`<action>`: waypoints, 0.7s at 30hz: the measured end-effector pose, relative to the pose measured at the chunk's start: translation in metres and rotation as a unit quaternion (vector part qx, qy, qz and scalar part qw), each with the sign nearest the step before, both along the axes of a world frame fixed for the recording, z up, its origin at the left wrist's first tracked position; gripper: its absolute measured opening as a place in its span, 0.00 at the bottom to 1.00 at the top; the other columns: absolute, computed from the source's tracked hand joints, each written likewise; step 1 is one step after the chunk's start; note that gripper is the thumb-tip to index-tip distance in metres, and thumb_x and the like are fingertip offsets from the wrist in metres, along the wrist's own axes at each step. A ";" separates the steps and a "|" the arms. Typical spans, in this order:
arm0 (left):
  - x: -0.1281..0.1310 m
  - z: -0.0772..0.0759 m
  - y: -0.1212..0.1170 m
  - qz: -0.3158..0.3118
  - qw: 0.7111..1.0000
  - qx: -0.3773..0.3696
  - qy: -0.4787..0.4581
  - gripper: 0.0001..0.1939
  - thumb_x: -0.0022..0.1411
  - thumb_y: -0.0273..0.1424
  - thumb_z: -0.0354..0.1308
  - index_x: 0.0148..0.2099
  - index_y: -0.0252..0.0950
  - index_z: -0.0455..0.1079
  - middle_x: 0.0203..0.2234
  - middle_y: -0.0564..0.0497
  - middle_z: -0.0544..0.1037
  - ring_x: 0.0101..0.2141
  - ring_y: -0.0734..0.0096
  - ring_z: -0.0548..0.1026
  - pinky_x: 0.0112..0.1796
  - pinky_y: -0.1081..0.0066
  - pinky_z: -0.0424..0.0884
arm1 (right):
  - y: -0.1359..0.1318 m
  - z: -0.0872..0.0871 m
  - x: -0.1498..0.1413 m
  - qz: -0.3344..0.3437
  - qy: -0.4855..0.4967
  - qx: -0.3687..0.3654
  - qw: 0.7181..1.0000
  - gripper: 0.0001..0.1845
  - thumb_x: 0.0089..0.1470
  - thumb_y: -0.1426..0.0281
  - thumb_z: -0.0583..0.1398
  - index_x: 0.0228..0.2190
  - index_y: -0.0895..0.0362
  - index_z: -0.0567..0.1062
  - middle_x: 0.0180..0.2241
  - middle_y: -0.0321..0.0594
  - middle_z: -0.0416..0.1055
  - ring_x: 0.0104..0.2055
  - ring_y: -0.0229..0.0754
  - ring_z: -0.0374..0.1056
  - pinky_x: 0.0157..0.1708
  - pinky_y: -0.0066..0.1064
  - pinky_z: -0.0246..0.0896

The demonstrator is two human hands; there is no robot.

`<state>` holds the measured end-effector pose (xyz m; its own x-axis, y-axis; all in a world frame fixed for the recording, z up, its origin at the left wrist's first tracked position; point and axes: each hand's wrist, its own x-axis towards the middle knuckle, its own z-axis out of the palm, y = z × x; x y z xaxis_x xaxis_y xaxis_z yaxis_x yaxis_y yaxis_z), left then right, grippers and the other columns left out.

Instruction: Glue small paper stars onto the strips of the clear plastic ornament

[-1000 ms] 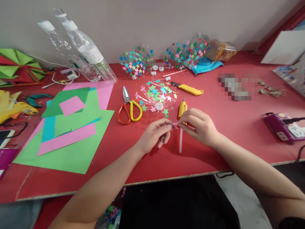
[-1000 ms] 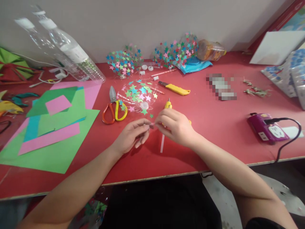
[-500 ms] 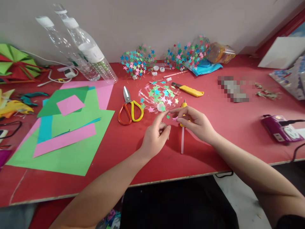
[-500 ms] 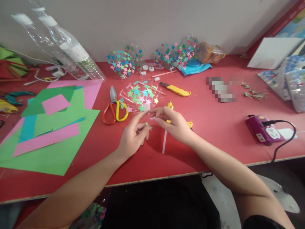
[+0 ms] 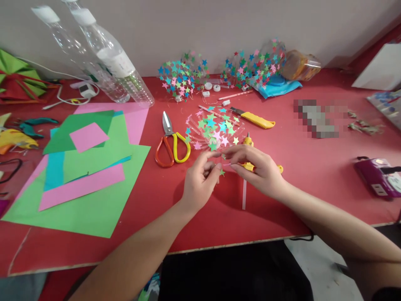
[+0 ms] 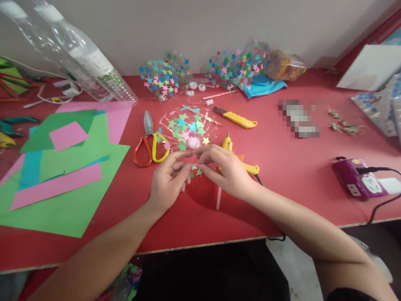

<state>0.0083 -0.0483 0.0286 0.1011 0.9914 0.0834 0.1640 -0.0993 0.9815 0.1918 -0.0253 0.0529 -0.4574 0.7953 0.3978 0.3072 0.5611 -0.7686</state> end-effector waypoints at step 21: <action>-0.003 0.004 0.001 -0.035 0.996 0.067 0.041 0.10 0.62 0.26 0.57 0.46 0.34 0.72 0.20 0.57 0.68 0.20 0.81 0.65 0.21 0.80 0.65 | 0.006 -0.010 0.003 -0.043 -0.154 0.296 0.942 0.07 0.58 0.78 0.57 0.38 0.55 0.71 0.32 0.40 0.71 0.31 0.38 0.66 0.29 0.30 0.64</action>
